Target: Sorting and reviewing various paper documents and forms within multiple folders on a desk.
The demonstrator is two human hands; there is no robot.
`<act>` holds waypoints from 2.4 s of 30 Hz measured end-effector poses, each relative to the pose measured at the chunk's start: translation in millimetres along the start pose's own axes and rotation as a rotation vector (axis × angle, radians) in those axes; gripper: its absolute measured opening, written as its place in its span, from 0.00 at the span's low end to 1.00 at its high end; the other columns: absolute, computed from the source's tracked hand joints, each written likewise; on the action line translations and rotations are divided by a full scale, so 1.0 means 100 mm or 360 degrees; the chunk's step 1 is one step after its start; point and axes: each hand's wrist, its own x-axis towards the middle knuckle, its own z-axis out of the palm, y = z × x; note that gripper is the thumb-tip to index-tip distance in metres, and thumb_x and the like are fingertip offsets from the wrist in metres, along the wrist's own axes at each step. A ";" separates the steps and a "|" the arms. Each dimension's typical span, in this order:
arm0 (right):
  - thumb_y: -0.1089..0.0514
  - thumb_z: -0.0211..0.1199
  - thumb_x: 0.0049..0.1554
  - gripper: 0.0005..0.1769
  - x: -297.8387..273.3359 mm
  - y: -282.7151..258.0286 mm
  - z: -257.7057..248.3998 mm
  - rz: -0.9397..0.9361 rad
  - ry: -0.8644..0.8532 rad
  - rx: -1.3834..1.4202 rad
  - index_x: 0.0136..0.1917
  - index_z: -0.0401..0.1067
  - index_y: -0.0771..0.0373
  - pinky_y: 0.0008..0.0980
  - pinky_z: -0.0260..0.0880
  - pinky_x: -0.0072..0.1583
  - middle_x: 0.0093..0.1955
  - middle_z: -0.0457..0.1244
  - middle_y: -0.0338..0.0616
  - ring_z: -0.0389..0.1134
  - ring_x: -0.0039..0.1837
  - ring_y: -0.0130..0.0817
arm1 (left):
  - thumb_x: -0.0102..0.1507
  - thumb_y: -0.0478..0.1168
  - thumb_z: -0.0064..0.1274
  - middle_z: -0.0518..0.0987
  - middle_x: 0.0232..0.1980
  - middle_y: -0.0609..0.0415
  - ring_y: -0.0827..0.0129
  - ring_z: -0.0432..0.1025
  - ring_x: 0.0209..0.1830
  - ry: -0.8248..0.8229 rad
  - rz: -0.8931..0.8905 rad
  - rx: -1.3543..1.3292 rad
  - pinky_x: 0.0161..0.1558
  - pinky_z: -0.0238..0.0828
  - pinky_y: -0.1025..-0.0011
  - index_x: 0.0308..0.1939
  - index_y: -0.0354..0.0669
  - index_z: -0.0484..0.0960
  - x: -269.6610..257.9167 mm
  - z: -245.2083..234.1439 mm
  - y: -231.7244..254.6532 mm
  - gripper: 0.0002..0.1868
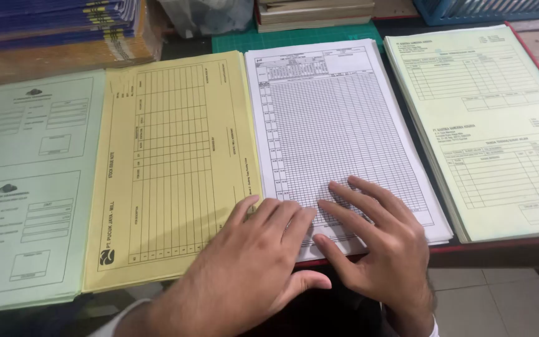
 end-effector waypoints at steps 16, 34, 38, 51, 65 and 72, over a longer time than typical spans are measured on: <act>0.49 0.69 0.54 0.13 -0.02 0.03 0.08 -0.0080 0.0240 -0.0171 0.49 0.82 0.55 0.40 0.76 0.57 0.53 0.73 0.38 0.73 0.56 0.44 | 0.72 0.58 0.45 0.67 0.66 0.44 0.54 0.61 0.68 -0.0147 -0.0392 -0.0307 0.66 0.58 0.56 0.66 0.37 0.68 2.23 0.09 -2.08 0.30; 0.50 0.71 0.53 0.11 0.02 0.01 0.06 -0.0020 0.0195 -0.0089 0.47 0.82 0.56 0.36 0.77 0.54 0.53 0.73 0.38 0.75 0.56 0.44 | 0.71 0.59 0.47 0.64 0.70 0.43 0.53 0.57 0.73 -0.0208 -0.0518 -0.0187 0.72 0.48 0.44 0.69 0.41 0.66 1.99 -0.02 -1.56 0.32; 0.52 0.71 0.52 0.10 0.02 0.00 0.07 0.0013 0.0164 -0.0094 0.45 0.81 0.56 0.35 0.77 0.52 0.53 0.73 0.38 0.74 0.56 0.43 | 0.70 0.58 0.46 0.58 0.77 0.37 0.46 0.52 0.78 -0.0453 -0.0386 0.0091 0.73 0.43 0.40 0.73 0.38 0.60 1.62 -0.20 -0.90 0.36; 0.58 0.66 0.52 0.03 0.04 -0.07 0.00 0.0051 0.0057 -0.0079 0.38 0.75 0.57 0.35 0.74 0.53 0.55 0.72 0.37 0.72 0.58 0.45 | 0.62 0.51 0.38 0.69 0.71 0.39 0.55 0.64 0.66 -0.0094 0.0120 0.0542 0.68 0.55 0.42 0.65 0.40 0.73 -0.02 0.32 0.09 0.30; 0.56 0.65 0.62 0.22 -0.43 0.65 -0.77 0.0824 0.0178 -0.0514 0.67 0.76 0.67 0.79 0.43 0.77 0.74 0.64 0.65 0.59 0.80 0.68 | 0.65 0.56 0.55 0.80 0.59 0.54 0.61 0.72 0.53 0.0439 -0.0164 -0.0001 0.68 0.58 0.44 0.53 0.45 0.83 0.01 0.38 0.11 0.22; 0.47 0.60 0.62 0.26 -0.42 0.69 -0.83 0.1013 -0.0017 -0.0490 0.69 0.73 0.60 0.73 0.38 0.76 0.76 0.61 0.58 0.54 0.81 0.59 | 0.64 0.54 0.54 0.82 0.57 0.60 0.64 0.73 0.50 0.0483 -0.0101 0.0064 0.65 0.62 0.45 0.50 0.54 0.85 0.01 0.41 0.01 0.16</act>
